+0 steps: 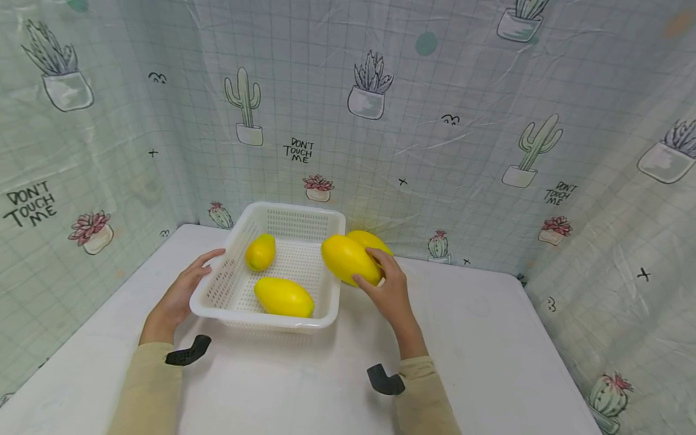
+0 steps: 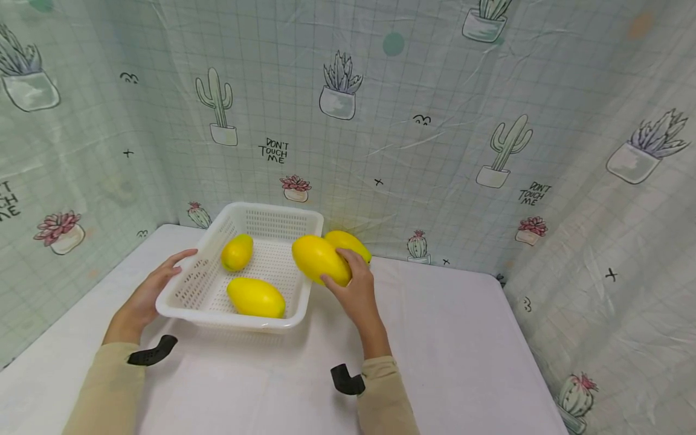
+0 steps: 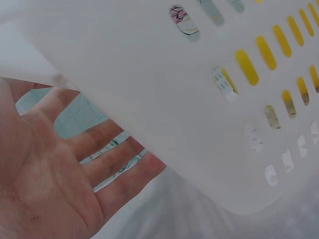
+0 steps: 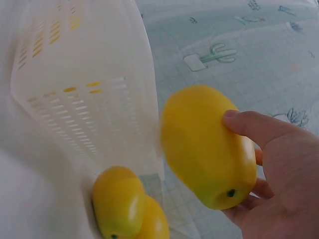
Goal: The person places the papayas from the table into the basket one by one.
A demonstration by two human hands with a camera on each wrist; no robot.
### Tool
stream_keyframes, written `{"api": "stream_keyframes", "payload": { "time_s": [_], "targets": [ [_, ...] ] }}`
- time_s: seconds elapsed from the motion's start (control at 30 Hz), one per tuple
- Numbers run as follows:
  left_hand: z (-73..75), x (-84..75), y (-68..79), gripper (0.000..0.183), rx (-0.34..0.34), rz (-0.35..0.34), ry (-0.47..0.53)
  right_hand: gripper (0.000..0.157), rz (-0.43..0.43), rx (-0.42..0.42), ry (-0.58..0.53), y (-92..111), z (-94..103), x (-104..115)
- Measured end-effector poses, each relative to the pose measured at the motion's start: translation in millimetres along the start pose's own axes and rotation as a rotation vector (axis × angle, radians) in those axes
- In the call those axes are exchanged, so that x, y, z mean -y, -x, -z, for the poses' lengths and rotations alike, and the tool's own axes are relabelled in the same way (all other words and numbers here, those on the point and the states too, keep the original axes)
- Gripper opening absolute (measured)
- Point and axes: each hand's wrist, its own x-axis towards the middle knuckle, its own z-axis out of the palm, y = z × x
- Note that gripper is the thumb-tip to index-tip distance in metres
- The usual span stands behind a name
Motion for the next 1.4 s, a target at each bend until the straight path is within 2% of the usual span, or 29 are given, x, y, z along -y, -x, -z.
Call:
{"api": "stream_keyframes", "payload": {
  "time_s": [0.3, 0.47, 1.1, 1.4],
  "targets": [
    [0.1, -0.2, 0.7, 0.05, -0.001, -0.006, 0.008, 0.055, -0.005, -0.012, -0.029, -1.6, -2.4, 2.5],
    [0.7, 0.6, 0.9, 0.049, 0.008, -0.017, 0.013, 0.053, 0.024, -0.013, -0.051, -2.0, -3.5, 4.1],
    [0.6, 0.3, 1.9, 0.049, 0.008, -0.009, 0.026, 0.056, 0.032, 0.061, -0.005, 0.0, -6.8, 10.3],
    [0.1, 0.2, 1.3, 0.049, -0.002, -0.008, 0.011, 0.056, 0.032, 0.088, -0.02, -1.7, -9.6, 12.0]
  ]
}}
